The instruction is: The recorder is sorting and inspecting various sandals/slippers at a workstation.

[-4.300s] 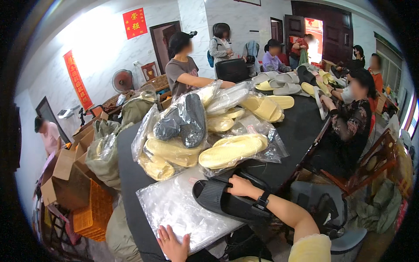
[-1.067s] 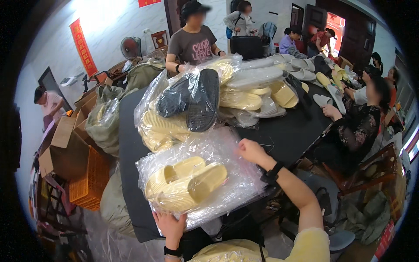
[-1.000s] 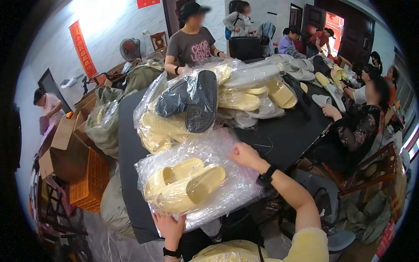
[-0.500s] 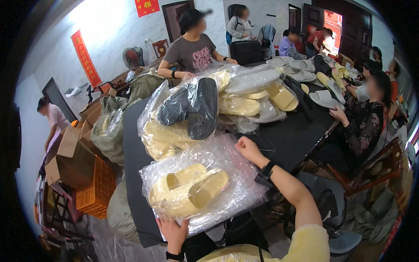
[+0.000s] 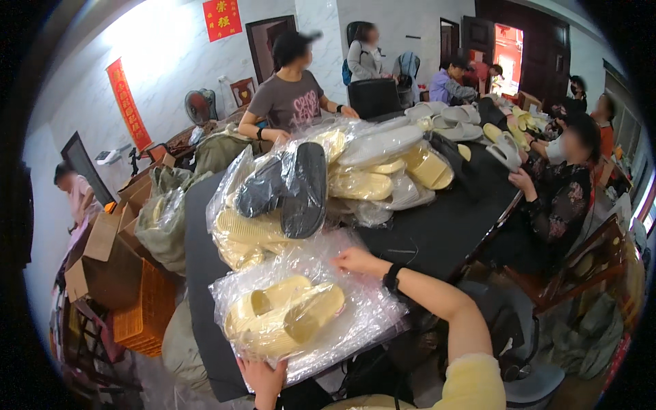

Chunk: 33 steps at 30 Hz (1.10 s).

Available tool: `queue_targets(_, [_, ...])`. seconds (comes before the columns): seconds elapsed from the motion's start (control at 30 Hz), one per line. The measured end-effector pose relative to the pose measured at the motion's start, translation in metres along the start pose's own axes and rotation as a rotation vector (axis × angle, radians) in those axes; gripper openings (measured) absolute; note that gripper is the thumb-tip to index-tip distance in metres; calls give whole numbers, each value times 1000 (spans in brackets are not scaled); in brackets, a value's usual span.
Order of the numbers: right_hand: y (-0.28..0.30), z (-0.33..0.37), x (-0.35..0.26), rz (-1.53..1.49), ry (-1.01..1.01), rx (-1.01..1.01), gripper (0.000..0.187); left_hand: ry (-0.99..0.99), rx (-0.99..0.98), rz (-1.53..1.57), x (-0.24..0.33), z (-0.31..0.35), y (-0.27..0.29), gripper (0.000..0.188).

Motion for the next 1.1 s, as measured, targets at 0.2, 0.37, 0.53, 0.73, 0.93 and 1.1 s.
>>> queue_targets(0.2, [-4, -1, -16, -157, 265, 64, 26, 35, -4, 58, 5, -2, 11, 71])
queue_targets(0.37, [13, 12, -28, 32, 249, 216, 30, 20, -99, 51, 11, -1, 8, 69])
queue_targets(0.53, [4, 26, -13, -26, 150, 134, 31, 35, -17, 70, 11, 0, 10, 67])
queue_targets(0.73, [4, 87, -22, 30, 42, -191, 33, 11, -15, 63, 13, -2, 9, 67])
queue_targets(0.93, [18, 119, 13, -244, 33, 27, 24, -22, -18, 26, 11, 1, 0, 73])
queue_targets(1.1, [24, 137, 26, -213, 16, 338, 20, 5, -20, -27, 2, 7, -1, 85])
Point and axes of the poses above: each hand's wrist, its own z-axis away from the middle knuckle, its own y-axis out of the back of the hand, x = y × z, the point moved 6 cm from there along -z, towards the middle knuckle, and after that the axes turned 7 degrees about -z, right-handed, at the moved point
